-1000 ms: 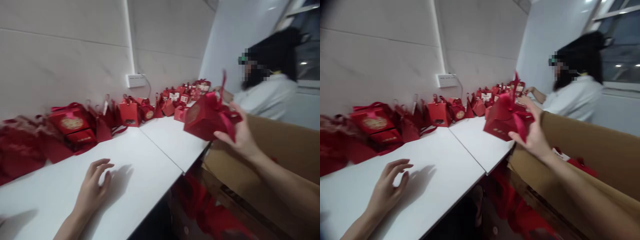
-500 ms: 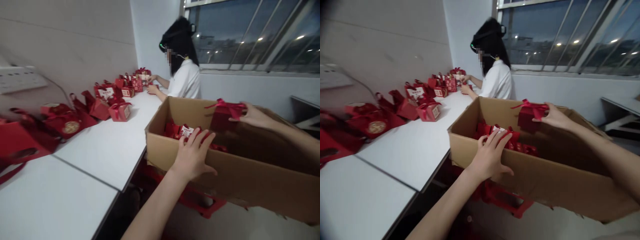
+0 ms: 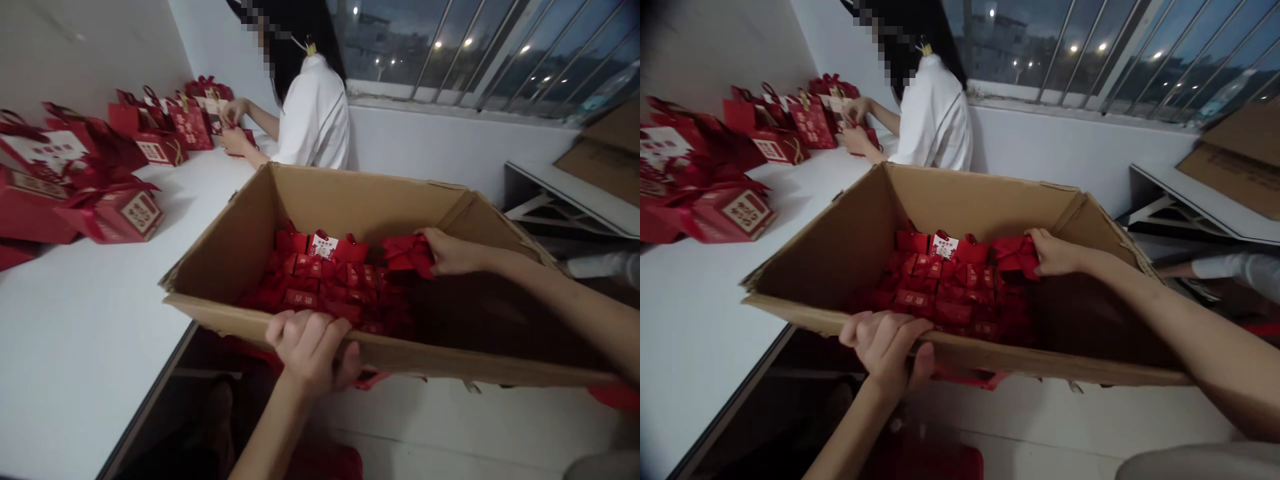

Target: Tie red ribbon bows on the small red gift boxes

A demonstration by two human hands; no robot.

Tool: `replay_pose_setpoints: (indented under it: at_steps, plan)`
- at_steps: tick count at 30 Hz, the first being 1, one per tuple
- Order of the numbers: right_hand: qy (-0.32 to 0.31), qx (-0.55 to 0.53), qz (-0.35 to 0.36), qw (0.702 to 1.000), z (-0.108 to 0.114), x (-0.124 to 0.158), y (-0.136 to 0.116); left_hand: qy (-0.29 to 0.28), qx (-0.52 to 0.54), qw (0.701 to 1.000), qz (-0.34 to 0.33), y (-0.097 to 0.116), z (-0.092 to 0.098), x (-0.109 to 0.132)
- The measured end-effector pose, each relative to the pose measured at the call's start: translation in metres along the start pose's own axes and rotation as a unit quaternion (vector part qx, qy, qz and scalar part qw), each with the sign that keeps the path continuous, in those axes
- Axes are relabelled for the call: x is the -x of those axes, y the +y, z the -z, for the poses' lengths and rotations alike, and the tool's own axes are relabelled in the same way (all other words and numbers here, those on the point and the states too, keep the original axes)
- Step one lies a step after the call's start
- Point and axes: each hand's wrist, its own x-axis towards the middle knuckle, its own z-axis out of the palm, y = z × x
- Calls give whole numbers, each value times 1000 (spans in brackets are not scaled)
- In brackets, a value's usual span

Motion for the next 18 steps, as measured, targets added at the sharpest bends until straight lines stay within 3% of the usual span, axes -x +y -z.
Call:
replay_pose_setpoints:
  at_steps: [10, 15, 18]
  plan:
    - [-137, -16, -47, 989, -30, 4, -7, -1, -5, 1000, -1, -5, 2, -1]
    - [-158, -69, -33, 985, -49, 12, -14, -3, -32, 999, -32, -7, -2, -1]
    - [-142, -161, -14, 977, -70, 25, -18, 13, -19, 1000, -18, -6, -4, -1]
